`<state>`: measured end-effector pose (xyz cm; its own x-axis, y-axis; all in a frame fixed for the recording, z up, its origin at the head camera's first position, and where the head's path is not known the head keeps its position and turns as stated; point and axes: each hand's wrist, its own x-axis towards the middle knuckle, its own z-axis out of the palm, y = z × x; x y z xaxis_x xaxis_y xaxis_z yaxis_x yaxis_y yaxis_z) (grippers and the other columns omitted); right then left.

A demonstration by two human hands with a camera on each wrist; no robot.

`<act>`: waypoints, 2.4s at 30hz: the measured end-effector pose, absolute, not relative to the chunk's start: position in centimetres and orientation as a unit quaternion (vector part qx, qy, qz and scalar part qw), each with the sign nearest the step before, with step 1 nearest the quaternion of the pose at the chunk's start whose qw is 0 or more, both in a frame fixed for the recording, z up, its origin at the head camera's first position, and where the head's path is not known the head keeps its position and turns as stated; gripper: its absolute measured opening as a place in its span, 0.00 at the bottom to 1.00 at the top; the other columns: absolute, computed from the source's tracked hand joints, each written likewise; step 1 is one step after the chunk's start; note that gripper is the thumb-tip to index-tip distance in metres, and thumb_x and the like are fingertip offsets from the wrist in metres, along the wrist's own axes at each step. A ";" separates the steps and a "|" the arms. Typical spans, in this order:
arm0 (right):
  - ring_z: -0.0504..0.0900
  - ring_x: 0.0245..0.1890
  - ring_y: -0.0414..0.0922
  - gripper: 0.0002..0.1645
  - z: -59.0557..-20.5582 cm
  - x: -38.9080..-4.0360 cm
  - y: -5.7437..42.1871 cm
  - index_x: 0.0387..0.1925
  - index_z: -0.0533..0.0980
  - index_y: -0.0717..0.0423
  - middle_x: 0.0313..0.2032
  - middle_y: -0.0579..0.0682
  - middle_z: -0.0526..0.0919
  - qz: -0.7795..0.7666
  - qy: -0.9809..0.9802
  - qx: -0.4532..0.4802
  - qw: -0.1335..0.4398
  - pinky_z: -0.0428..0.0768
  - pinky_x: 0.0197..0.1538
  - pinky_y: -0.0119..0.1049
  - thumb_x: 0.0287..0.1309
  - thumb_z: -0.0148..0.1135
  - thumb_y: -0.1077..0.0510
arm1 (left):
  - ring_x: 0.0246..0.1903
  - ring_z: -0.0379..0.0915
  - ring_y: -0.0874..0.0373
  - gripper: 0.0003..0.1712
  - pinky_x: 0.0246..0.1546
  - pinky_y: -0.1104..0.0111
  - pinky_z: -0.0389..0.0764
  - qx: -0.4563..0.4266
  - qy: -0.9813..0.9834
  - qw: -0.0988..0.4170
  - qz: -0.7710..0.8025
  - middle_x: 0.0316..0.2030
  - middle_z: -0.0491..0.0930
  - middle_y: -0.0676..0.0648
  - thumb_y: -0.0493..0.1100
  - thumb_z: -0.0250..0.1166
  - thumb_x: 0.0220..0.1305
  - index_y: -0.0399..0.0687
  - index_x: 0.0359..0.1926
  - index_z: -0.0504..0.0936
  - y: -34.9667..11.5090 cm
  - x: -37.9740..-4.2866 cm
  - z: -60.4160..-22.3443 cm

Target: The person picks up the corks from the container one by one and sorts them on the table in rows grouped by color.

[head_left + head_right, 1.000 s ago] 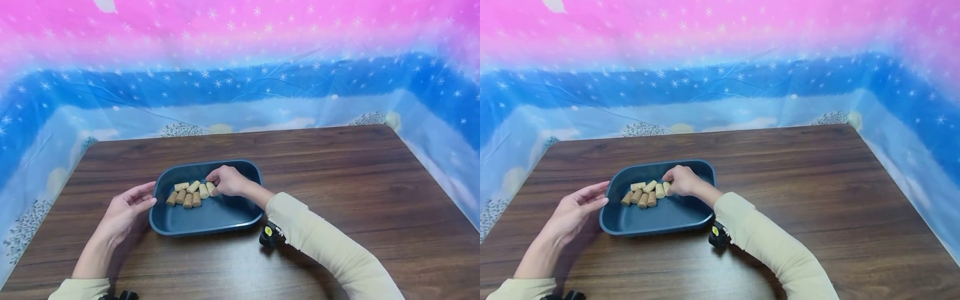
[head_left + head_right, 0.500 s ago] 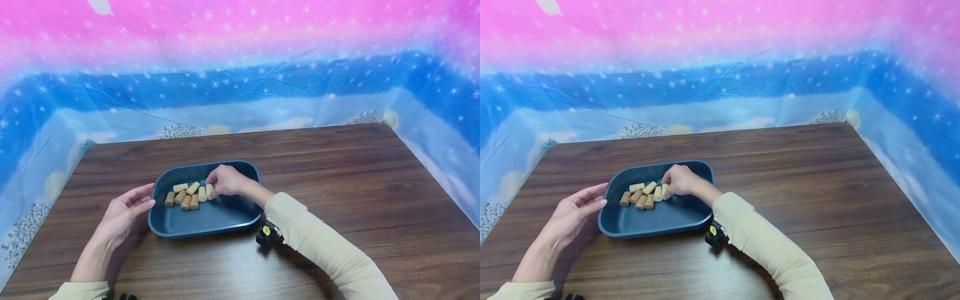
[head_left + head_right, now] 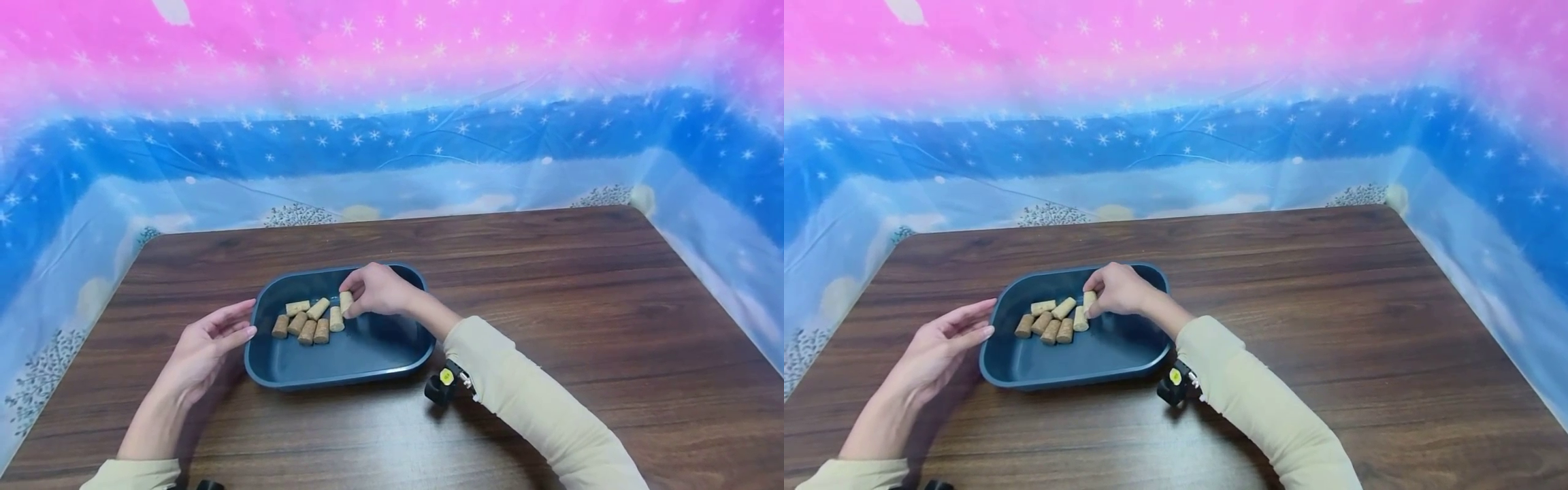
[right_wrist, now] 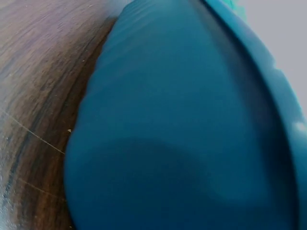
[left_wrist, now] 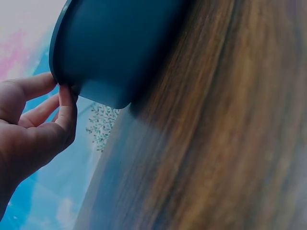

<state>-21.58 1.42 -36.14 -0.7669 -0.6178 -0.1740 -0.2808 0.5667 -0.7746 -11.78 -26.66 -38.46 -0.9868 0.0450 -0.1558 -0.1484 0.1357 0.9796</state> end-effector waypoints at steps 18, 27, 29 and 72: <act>0.81 0.45 0.42 0.26 -34.9 -21.1 4.5 0.54 0.78 0.59 0.43 0.49 0.84 -0.421 0.849 -0.269 0.169 0.79 0.44 0.35 0.54 0.72 0.57 | 0.49 0.70 0.64 0.34 0.50 0.79 0.73 -0.040 0.729 0.075 0.679 0.52 0.70 0.53 0.39 0.65 0.64 0.37 0.68 0.65 -26.7 -11.7 -38.6; 0.80 0.47 0.45 0.27 -34.2 -20.8 6.1 0.54 0.78 0.60 0.46 0.50 0.83 -0.418 0.856 -0.260 0.155 0.79 0.45 0.37 0.52 0.73 0.56 | 0.49 0.71 0.64 0.32 0.50 0.79 0.73 -0.034 0.723 0.074 0.686 0.52 0.71 0.53 0.38 0.66 0.64 0.38 0.67 0.66 -26.7 -11.7 -38.7; 0.80 0.48 0.44 0.27 -34.1 -20.8 6.5 0.54 0.78 0.59 0.46 0.49 0.83 -0.419 0.857 -0.256 0.153 0.79 0.45 0.37 0.52 0.73 0.56 | 0.49 0.71 0.64 0.32 0.50 0.79 0.74 -0.035 0.720 0.074 0.689 0.51 0.71 0.53 0.38 0.66 0.64 0.37 0.67 0.66 -26.7 -11.7 -38.7; 0.81 0.38 0.45 0.27 -36.1 -20.7 18.1 0.48 0.82 0.59 0.35 0.46 0.85 -0.409 0.876 -0.212 0.144 0.80 0.41 0.40 0.44 0.78 0.55 | 0.52 0.69 0.64 0.35 0.51 0.80 0.71 -0.037 0.729 0.085 0.679 0.56 0.68 0.50 0.41 0.65 0.66 0.37 0.69 0.62 -26.9 -11.8 -38.8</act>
